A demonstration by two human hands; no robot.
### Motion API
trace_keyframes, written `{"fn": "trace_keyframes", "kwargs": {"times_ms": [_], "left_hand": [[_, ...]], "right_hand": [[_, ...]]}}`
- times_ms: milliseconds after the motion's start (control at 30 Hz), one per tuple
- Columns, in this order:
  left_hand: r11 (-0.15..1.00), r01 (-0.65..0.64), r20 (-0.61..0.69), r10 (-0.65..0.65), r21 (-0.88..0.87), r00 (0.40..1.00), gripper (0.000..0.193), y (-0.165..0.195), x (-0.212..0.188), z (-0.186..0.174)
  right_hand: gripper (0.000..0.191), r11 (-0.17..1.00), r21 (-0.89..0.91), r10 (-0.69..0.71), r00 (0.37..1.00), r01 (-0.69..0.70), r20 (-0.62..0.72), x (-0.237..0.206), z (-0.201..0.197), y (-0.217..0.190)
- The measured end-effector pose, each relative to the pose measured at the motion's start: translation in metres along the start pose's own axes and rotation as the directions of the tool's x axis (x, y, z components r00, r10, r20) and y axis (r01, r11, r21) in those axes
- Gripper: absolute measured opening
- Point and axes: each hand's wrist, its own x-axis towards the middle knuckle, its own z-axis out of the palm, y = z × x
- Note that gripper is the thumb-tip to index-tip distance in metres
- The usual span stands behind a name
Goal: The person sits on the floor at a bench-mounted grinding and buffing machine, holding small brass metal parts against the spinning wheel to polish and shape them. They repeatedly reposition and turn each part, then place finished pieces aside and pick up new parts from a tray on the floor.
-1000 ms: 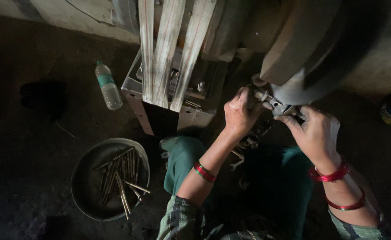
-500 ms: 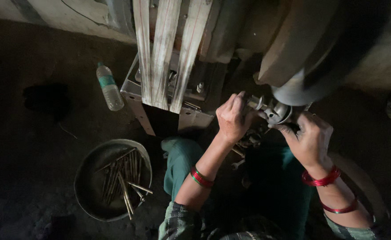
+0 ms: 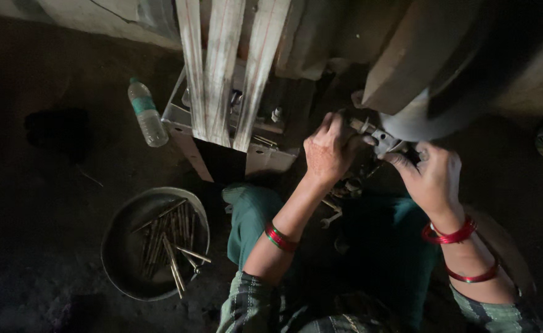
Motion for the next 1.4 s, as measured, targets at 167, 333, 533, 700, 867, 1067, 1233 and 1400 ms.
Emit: {"fn": "trace_keyframes", "kwargs": {"times_ms": [167, 333, 533, 700, 867, 1067, 1233, 1400], "left_hand": [[0.997, 0.074, 0.017, -0.074, -0.022, 0.997, 0.052, 0.002, 0.002, -0.001], [0.999, 0.047, -0.002, -0.047, -0.017, 0.999, 0.054, -0.003, -0.004, -0.008], [1.0, 0.016, -0.041, -0.016, 0.01, 0.999, 0.057, -0.009, -0.009, -0.016], [0.999, 0.043, 0.015, -0.043, 0.007, 0.999, 0.054, -0.006, -0.006, -0.024], [0.994, -0.099, -0.007, 0.099, -0.055, 0.995, 0.06, 0.004, -0.012, -0.026], [0.939, -0.27, -0.145, 0.243, -0.212, 0.959, 0.059, -0.012, -0.039, -0.018], [0.711, -0.252, -0.198, 0.16, -0.657, 0.967, 0.058, 0.003, -0.06, -0.016], [0.481, 0.082, 0.232, 0.261, -0.873, 0.937, 0.077, 0.02, -0.07, -0.037]], "right_hand": [[0.052, 0.992, 0.068, -0.101, 0.994, 0.103, -0.029, 0.003, 0.002, 0.0], [0.048, 0.996, 0.063, -0.061, 0.998, 0.061, -0.005, 0.003, 0.002, -0.011], [0.038, 0.966, 0.191, -0.166, 0.985, 0.171, -0.041, 0.0, 0.004, -0.019], [0.029, 0.969, 0.233, -0.102, 0.994, 0.089, 0.044, 0.002, 0.004, -0.026], [0.038, 0.937, 0.34, -0.058, 0.995, 0.084, -0.087, -0.02, -0.002, -0.036], [0.048, 0.954, 0.08, -0.268, 0.943, 0.288, -0.196, -0.032, -0.004, -0.038], [0.053, 0.914, -0.081, -0.402, 0.856, 0.398, -0.326, -0.058, -0.007, -0.038], [0.056, 0.903, 0.16, -0.318, 0.87, 0.399, -0.378, -0.085, 0.006, -0.036]]}}
